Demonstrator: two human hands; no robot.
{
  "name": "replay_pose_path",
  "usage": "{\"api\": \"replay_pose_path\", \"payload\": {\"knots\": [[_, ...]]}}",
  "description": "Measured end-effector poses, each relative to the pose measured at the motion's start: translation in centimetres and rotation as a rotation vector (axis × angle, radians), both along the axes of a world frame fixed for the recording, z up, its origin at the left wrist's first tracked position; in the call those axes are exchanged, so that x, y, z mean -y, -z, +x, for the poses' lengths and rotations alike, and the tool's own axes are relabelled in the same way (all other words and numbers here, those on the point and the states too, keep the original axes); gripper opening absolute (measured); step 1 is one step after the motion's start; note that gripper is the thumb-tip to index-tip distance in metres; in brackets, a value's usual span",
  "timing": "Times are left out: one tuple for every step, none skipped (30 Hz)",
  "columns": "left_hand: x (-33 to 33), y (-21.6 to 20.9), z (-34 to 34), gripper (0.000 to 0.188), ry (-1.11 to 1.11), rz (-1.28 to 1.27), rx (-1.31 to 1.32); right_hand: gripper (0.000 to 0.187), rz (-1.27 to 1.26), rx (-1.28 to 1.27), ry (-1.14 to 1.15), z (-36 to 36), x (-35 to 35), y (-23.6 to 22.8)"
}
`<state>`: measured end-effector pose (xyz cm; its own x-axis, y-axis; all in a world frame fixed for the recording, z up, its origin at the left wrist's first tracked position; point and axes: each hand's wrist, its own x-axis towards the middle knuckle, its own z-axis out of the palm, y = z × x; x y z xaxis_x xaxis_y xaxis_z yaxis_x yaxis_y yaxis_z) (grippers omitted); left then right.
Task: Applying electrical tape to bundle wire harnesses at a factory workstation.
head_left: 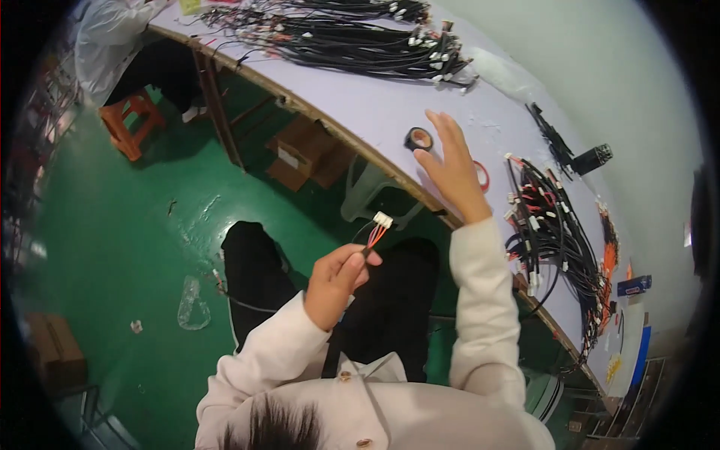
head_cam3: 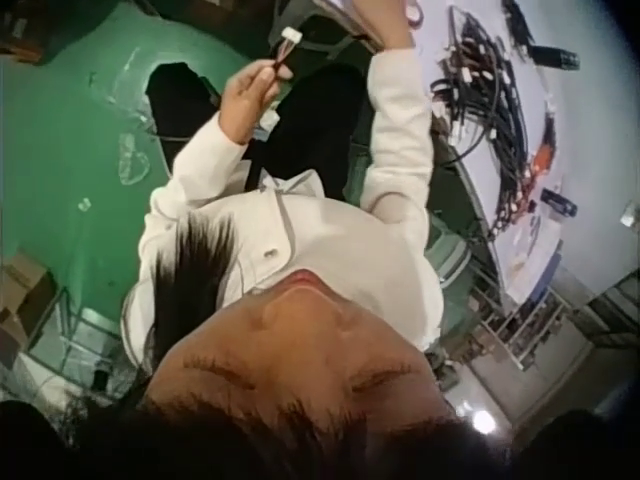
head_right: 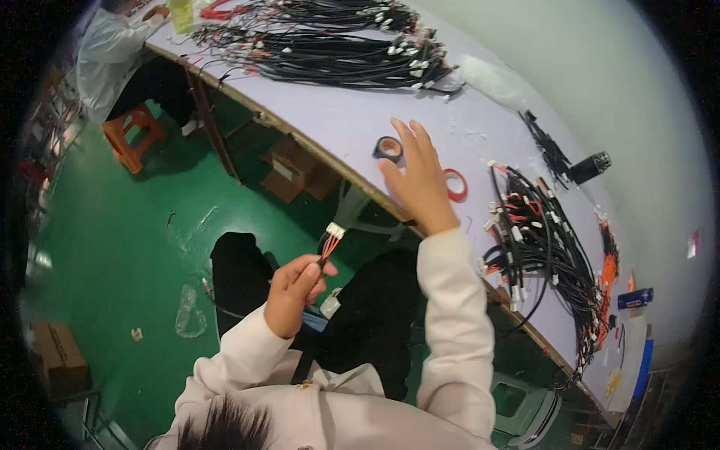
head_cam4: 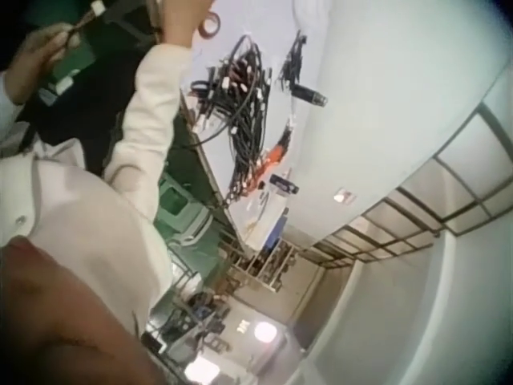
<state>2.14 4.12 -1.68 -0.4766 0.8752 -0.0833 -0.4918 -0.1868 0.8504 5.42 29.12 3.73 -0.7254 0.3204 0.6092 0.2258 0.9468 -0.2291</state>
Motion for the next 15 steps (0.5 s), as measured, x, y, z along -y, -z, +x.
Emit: {"api": "replay_pose_path", "payload": {"knots": [[0.0, 0.1, -0.2, 0.024, -0.027, 0.013, 0.005, 0.046, -0.006, -0.001, -0.017, -0.7, -0.5, 0.3], [0.3, 0.3, -0.4, 0.025, -0.01, 0.046, 0.004, 0.045, 0.009, 0.176, 0.019, -1.2, -0.8, 0.6], [0.6, 0.3, -0.5, 0.025, -0.032, 0.046, 0.008, 0.044, 0.034, 0.357, 0.048, -1.8, -0.8, 0.5], [0.8, 0.1, -0.6, 0.026, -0.014, 0.053, 0.017, 0.041, 0.074, 0.364, 0.052, -1.9, -0.5, 0.5], [1.1, 0.1, -0.7, 0.027, 0.008, 0.06, 0.026, 0.041, 0.076, 0.368, 0.038, -1.5, 0.0, 0.6], [1.4, 0.3, -0.9, 0.03, 0.037, 0.079, 0.023, 0.04, -0.057, 0.251, -0.037, -0.9, 1.2, 0.3], [1.6, 0.2, -1.1, 0.03, 0.024, 0.075, 0.03, 0.039, -0.193, 0.135, -0.112, -0.2, 2.5, -0.1], [2.2, 0.1, -1.3, 0.032, 0.015, 0.083, 0.059, 0.038, -0.575, 0.072, -0.213, 0.6, 4.4, -0.3], [2.7, -0.2, -1.3, 0.035, 0.028, 0.094, 0.09, 0.038, -0.955, 0.004, -0.282, 2.2, 6.5, -0.6], [3.1, -0.2, -1.3, 0.035, 0.03, 0.083, 0.101, 0.037, -1.231, -0.062, -0.364, 3.7, 8.8, -0.2], [3.3, -0.2, -1.4, 0.04, 0.031, 0.077, 0.102, 0.037, -1.503, -0.143, -0.437, 5.0, 11.1, 0.5], [3.3, -0.2, -1.4, 0.045, 0.036, 0.069, 0.102, 0.033, -1.689, -0.113, -0.389, 6.1, 12.9, 1.6], [3.3, -0.3, -1.2, 0.045, 0.053, 0.058, 0.109, 0.028, -1.875, -0.086, -0.337, 7.1, 14.1, 2.7], [3.3, -0.4, -1.0, 0.048, 0.098, 0.058, 0.096, 0.026, -1.937, -0.097, -0.31, 7.9, 14.9, 4.3], [3.3, -0.4, -0.7, 0.051, 0.144, 0.057, 0.082, 0.024, -2.0, -0.111, -0.283, 8.5, 15.5, 5.7]]}}
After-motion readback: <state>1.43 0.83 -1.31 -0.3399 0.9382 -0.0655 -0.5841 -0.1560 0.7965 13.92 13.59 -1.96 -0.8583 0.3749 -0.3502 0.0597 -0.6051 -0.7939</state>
